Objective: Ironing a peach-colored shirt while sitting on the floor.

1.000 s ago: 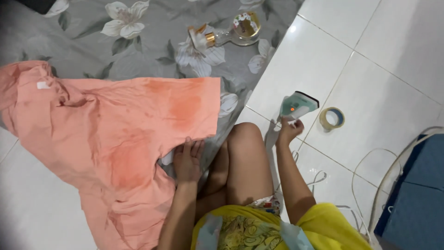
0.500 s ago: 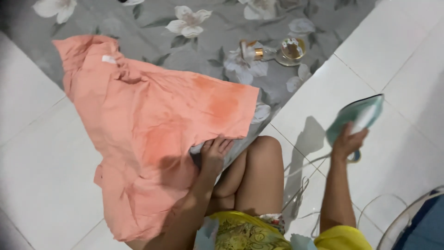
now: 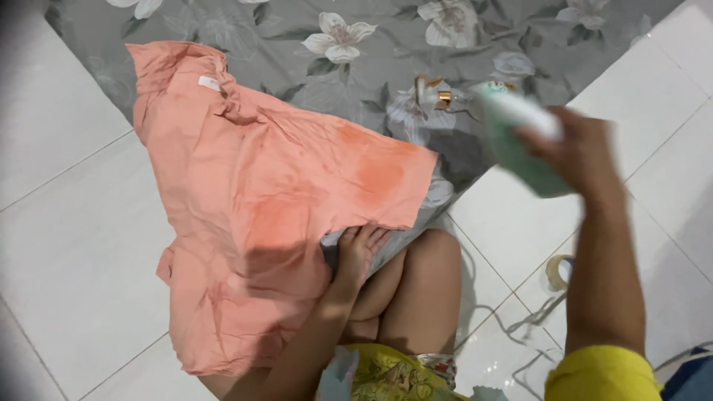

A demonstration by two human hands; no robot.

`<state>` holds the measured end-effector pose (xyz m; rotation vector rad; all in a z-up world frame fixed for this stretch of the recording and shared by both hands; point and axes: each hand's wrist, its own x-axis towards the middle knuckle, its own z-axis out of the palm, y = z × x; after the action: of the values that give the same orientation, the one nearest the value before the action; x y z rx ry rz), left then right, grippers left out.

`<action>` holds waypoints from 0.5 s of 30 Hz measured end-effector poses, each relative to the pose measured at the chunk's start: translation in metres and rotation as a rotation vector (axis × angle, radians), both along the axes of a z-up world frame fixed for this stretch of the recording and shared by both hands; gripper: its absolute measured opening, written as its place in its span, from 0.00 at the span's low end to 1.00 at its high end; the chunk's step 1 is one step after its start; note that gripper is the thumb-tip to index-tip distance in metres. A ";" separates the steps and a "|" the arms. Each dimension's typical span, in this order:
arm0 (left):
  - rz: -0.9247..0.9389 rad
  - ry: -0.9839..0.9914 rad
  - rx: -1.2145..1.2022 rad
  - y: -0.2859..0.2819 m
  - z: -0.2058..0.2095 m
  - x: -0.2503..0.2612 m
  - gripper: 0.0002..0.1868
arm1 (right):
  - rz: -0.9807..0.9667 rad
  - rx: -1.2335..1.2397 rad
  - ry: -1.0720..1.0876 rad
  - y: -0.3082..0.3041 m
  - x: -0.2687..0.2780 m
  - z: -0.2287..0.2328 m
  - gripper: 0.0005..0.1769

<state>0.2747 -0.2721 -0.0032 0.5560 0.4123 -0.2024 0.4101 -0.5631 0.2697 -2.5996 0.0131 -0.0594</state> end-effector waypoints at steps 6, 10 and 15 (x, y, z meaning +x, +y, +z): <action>-0.009 0.034 -0.007 -0.003 -0.010 -0.001 0.19 | 0.509 -0.295 0.120 0.103 0.038 -0.079 0.29; -0.004 0.042 0.015 -0.004 0.000 -0.004 0.18 | 0.493 -0.360 0.268 0.114 0.043 -0.087 0.28; 0.045 0.018 0.050 -0.012 -0.009 -0.010 0.15 | 0.453 -0.365 0.201 0.131 0.043 -0.086 0.26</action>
<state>0.2645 -0.2844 -0.0120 0.5937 0.4479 -0.1538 0.4531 -0.4319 0.1839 -2.8890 -0.5594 0.3960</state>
